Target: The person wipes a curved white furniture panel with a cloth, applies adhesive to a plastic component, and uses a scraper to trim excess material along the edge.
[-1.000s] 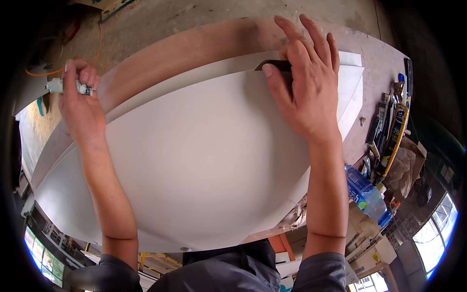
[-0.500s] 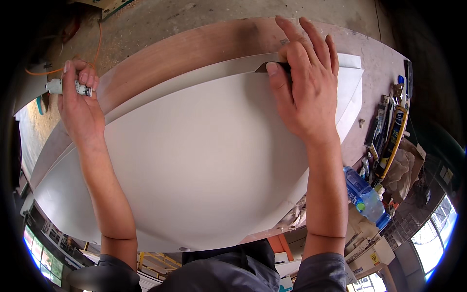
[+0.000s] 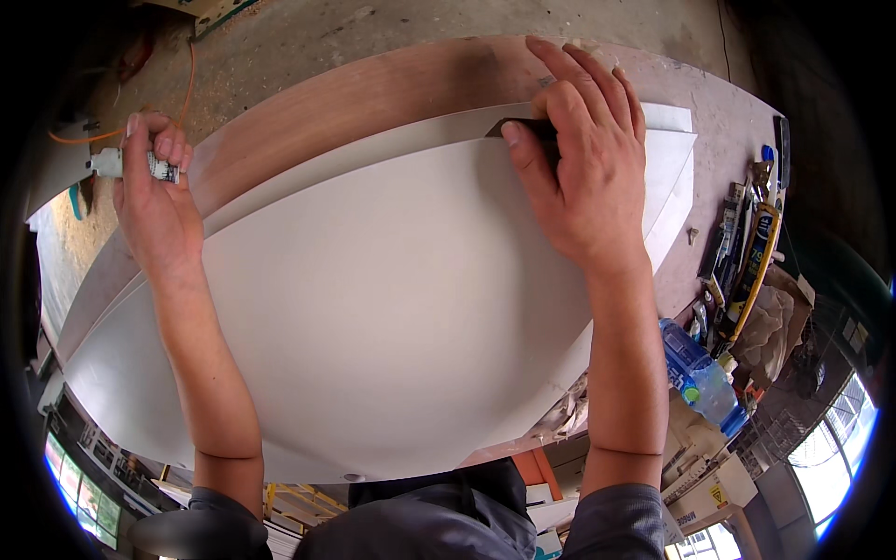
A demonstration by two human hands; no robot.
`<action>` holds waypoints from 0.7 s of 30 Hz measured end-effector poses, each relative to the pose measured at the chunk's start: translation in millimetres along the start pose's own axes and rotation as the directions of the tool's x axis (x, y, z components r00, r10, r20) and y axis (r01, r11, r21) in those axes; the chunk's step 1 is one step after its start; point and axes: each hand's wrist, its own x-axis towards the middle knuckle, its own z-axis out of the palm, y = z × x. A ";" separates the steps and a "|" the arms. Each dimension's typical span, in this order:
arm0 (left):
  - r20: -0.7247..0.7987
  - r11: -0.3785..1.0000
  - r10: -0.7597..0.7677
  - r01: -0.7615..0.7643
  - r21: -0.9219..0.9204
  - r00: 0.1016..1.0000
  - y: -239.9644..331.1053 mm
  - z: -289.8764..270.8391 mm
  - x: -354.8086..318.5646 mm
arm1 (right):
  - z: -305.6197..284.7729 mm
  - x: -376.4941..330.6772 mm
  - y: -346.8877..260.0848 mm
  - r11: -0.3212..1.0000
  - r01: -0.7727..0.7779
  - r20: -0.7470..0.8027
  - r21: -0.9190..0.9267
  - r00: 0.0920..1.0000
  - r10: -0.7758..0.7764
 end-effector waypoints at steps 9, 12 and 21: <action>-0.028 1.000 -0.020 0.020 0.000 0.999 -0.2 0.8 -0.7 | 1.6 -0.4 1.7 1.000 0.009 -0.049 0.000 0.999 -0.009; -0.027 1.000 -0.018 0.018 0.002 0.999 -0.5 0.3 -0.5 | 2.0 -0.5 0.3 1.000 -0.029 -0.036 0.007 0.999 0.029; -0.022 1.000 -0.007 0.008 0.014 1.000 0.8 0.5 -0.7 | 3.7 -0.6 0.5 0.992 -0.090 -0.033 0.084 0.995 0.093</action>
